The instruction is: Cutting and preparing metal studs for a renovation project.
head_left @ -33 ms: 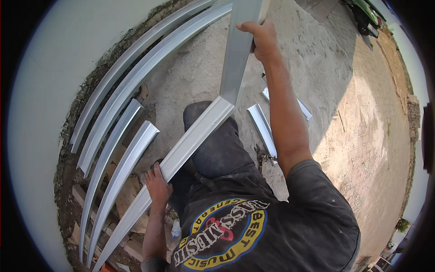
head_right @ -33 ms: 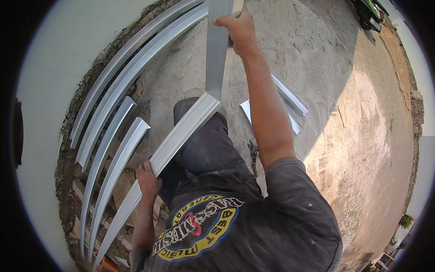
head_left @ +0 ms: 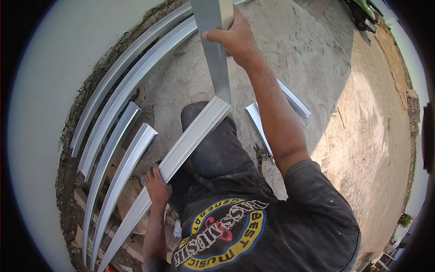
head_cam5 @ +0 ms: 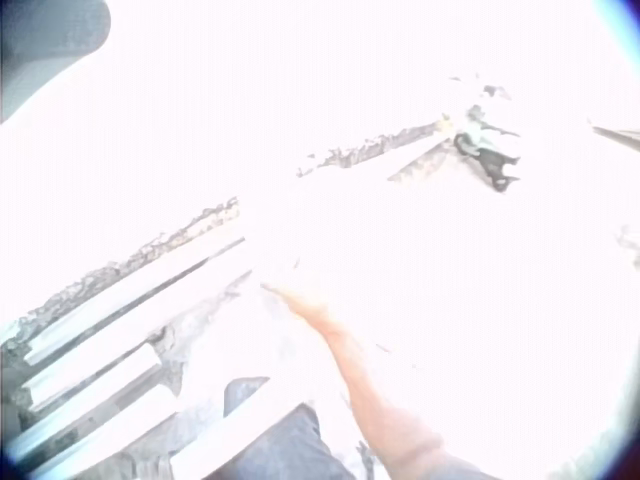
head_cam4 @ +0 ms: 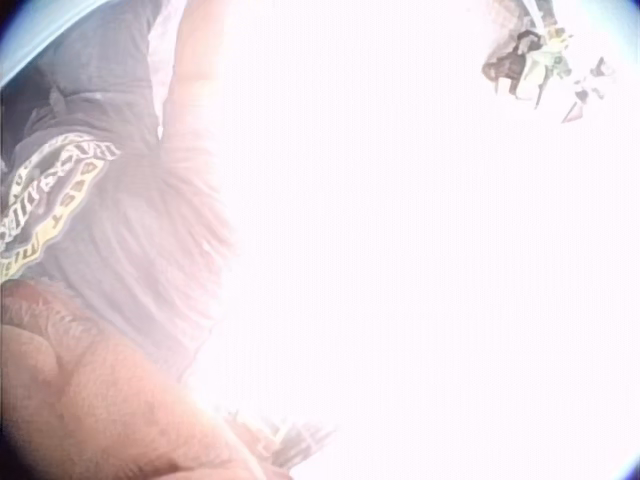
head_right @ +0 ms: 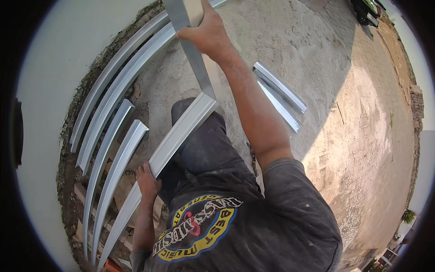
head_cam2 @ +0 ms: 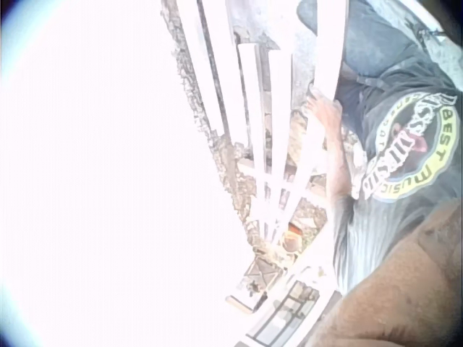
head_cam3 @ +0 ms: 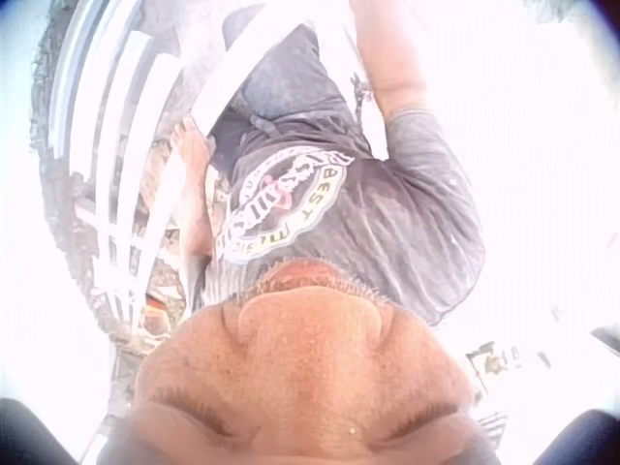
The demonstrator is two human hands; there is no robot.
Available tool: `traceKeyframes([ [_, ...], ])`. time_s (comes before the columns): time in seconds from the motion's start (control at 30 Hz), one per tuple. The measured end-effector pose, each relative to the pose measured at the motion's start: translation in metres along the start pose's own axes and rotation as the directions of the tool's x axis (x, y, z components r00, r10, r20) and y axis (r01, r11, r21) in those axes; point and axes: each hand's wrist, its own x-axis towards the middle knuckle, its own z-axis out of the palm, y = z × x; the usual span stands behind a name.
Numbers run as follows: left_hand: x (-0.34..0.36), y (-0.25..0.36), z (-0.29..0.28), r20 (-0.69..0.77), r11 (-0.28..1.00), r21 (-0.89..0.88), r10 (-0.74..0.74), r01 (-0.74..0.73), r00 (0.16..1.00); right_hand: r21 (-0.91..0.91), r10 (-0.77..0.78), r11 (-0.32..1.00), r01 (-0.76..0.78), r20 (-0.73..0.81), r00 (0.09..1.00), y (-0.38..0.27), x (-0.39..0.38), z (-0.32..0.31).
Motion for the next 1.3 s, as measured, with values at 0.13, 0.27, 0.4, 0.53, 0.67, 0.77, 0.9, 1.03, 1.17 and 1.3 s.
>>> traceKeyframes([
  [0.13,0.013,0.002,-0.002,0.053,0.999,-0.015,0.041,-0.04,0.998,-0.383,-0.248,0.461,0.8,0.81,0.531,0.031,-0.118,0.146],
  [0.27,0.015,0.007,-0.002,0.065,0.998,0.029,0.051,-0.053,0.997,-0.423,-0.308,0.475,0.772,0.742,0.596,0.032,-0.12,0.132],
  [0.4,0.009,0.002,-0.003,0.05,1.0,0.015,0.012,-0.013,0.999,-0.444,-0.577,0.692,0.569,0.132,0.806,-0.027,-0.039,0.038],
  [0.53,0.015,0.001,-0.002,0.06,0.999,-0.016,0.034,-0.034,0.998,-0.622,-0.27,0.776,0.099,-0.186,0.945,-0.009,-0.028,-0.116],
  [0.67,0.014,0.004,-0.006,0.092,1.0,0.001,-0.01,0.01,0.996,-0.812,-0.211,0.579,-0.074,-0.236,0.948,0.072,-0.046,-0.177],
  [0.77,0.013,0.004,-0.007,0.079,0.999,-0.016,0.037,-0.036,0.996,-0.829,0.079,0.529,-0.18,-0.163,0.983,0.146,-0.08,-0.179],
  [0.9,0.012,0.009,-0.009,0.108,0.999,-0.032,0.03,-0.027,0.994,-0.893,0.159,0.404,-0.2,-0.147,0.976,0.244,-0.117,-0.192],
  [1.03,0.008,0.01,-0.009,0.088,1.0,-0.02,0.012,-0.011,0.996,-0.884,0.269,0.348,-0.312,-0.225,0.936,0.291,-0.14,-0.199],
  [1.17,0.006,0.009,-0.009,0.102,1.0,0.013,-0.008,0.007,0.995,-0.857,0.394,0.292,-0.424,-0.296,0.87,0.313,-0.158,-0.205],
  [1.3,0.009,0.012,-0.01,0.137,1.0,0.02,-0.024,0.022,0.99,-0.863,0.372,0.207,-0.461,-0.366,0.853,0.339,-0.18,-0.215],
])
